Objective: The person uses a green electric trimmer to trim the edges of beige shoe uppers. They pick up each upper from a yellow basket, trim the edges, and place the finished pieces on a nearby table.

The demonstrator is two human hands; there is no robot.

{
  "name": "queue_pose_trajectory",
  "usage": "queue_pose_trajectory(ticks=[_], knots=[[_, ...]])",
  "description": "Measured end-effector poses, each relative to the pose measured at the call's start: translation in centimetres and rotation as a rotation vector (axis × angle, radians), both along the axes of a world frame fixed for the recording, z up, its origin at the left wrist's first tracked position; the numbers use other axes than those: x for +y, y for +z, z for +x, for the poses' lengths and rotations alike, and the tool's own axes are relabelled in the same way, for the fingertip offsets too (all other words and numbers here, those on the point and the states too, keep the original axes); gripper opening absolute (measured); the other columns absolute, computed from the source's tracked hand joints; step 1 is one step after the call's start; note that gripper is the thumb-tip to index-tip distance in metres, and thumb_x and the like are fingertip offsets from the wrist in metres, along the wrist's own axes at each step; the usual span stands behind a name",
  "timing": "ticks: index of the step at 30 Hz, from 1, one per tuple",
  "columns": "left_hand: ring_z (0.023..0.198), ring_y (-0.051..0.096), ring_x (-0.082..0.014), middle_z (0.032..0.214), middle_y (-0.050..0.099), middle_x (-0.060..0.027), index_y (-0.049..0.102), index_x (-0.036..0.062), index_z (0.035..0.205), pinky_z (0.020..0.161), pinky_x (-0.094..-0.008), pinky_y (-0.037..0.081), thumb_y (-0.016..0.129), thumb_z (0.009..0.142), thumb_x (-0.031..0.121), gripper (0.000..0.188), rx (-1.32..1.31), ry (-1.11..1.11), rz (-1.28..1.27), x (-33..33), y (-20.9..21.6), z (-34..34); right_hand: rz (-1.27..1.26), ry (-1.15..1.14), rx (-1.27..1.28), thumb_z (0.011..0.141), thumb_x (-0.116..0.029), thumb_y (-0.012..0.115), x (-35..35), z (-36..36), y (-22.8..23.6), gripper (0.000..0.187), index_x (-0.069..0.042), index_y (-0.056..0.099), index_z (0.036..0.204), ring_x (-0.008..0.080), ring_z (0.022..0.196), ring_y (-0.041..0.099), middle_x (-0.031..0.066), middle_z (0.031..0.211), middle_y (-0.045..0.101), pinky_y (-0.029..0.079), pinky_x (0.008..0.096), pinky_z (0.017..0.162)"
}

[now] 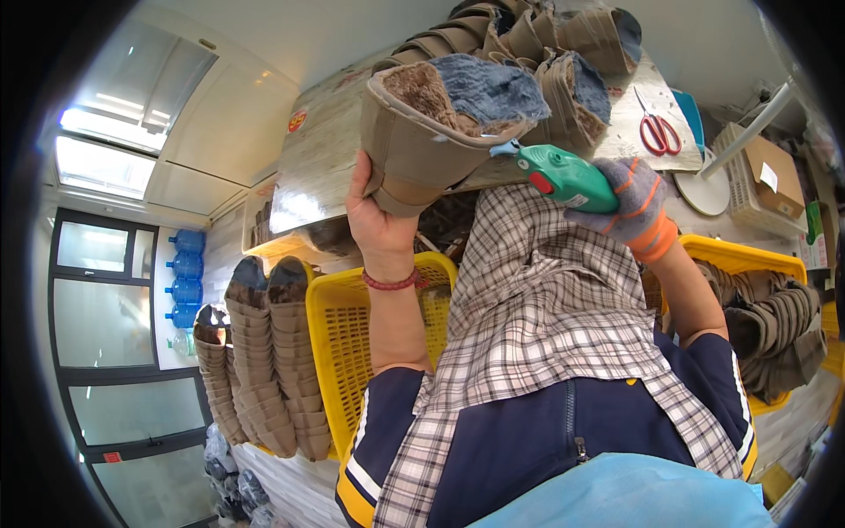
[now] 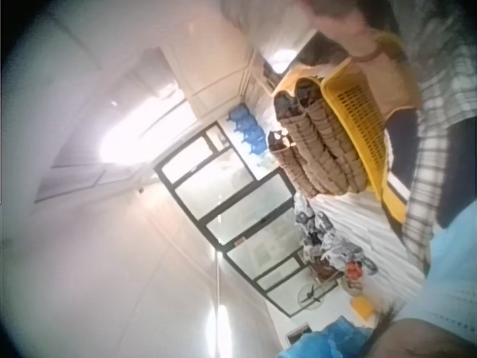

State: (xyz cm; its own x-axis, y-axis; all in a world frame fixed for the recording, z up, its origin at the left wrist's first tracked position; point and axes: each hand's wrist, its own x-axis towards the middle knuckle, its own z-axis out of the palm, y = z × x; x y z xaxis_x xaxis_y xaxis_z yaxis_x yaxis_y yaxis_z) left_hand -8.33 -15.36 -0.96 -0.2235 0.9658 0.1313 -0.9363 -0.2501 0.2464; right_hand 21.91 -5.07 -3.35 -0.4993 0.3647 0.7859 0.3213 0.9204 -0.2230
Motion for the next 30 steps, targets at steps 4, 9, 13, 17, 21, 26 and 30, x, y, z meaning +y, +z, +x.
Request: queue_pose_trajectory(ticks=[4, 9, 13, 17, 21, 26, 30], knots=[[0.124, 0.047, -0.0289, 0.134, 0.050, -0.0127, 0.047, 0.0029, 0.131, 0.106, -0.0492, 0.036, 0.048, 0.098, 0.020, 0.037, 0.073, 0.065, 0.073, 0.0, 0.0, 0.1, -0.092, 0.042, 0.018, 0.057, -0.039, 0.086, -0.2, -1.6, 0.5, 0.053, -0.007, 0.064, 0.093, 0.0286, 0.058, 0.059, 0.0090, 0.070, 0.063, 0.047, 0.0349, 0.053], [0.126, 0.044, -0.0292, 0.135, 0.049, -0.0122, 0.044, 0.0072, 0.134, 0.107, -0.0511, 0.034, 0.047, 0.097, 0.016, 0.038, 0.316, 0.171, 0.158, -0.5, -0.2, 1.3, -0.230, 0.096, 0.055, 0.060, -0.037, 0.086, -1.0, -2.4, 1.5, 0.051, -0.006, 0.064, 0.093, 0.0304, 0.064, 0.062, 0.0118, 0.073, 0.064, 0.050, 0.0353, 0.057], [0.124, 0.047, -0.0285, 0.134, 0.051, -0.0107, 0.044, 0.0070, 0.135, 0.106, -0.0488, 0.038, 0.052, 0.094, 0.008, 0.041, 0.505, 0.294, 0.184, -0.5, -0.3, 2.2, -0.313, 0.111, 0.081, 0.061, -0.035, 0.086, -1.5, -3.1, 1.8, 0.051, -0.004, 0.064, 0.095, 0.0300, 0.067, 0.064, 0.0132, 0.076, 0.065, 0.051, 0.0346, 0.060], [0.119, 0.052, -0.0259, 0.130, 0.053, -0.0100, 0.046, 0.0046, 0.133, 0.102, -0.0453, 0.043, 0.055, 0.091, 0.000, 0.044, 0.673, 0.355, 0.206, -0.2, -1.5, 2.5, -0.441, 0.155, 0.121, 0.062, -0.033, 0.086, -1.6, -3.6, 1.7, 0.052, -0.003, 0.063, 0.099, 0.0272, 0.068, 0.066, 0.0133, 0.079, 0.066, 0.052, 0.0331, 0.062], [0.109, 0.058, -0.0190, 0.121, 0.059, -0.0085, 0.055, 0.0008, 0.124, 0.095, -0.0331, 0.046, 0.059, 0.089, -0.003, 0.036, 0.827, 0.438, 0.141, 0.5, -2.0, 3.5, -0.567, 0.154, 0.161, 0.063, -0.032, 0.086, -1.9, -3.7, 1.6, 0.055, -0.002, 0.061, 0.103, 0.0220, 0.070, 0.067, 0.0125, 0.082, 0.068, 0.053, 0.0306, 0.064], [0.096, 0.059, -0.0169, 0.109, 0.064, -0.0068, 0.061, -0.0028, 0.111, 0.086, -0.0275, 0.044, 0.063, 0.088, 0.002, 0.024, 1.310, 0.668, -0.012, 1.8, -3.6, 4.3, -0.824, 0.148, 0.270, 0.070, -0.031, 0.083, -2.4, -3.4, 1.5, 0.052, -0.001, 0.060, 0.105, 0.0113, 0.068, 0.064, 0.0081, 0.079, 0.067, 0.052, 0.0253, 0.063], [0.093, 0.062, -0.0238, 0.103, 0.066, -0.0122, 0.063, -0.0031, 0.105, 0.083, -0.0317, 0.047, 0.062, 0.087, 0.000, 0.018, 1.663, 0.808, 0.118, 3.1, -4.3, 4.0, -0.932, 0.100, 0.271, 0.074, -0.031, 0.080, -2.3, -2.8, 1.8, 0.048, -0.001, 0.059, 0.105, 0.0072, 0.066, 0.061, 0.0049, 0.076, 0.066, 0.050, 0.0232, 0.059]])
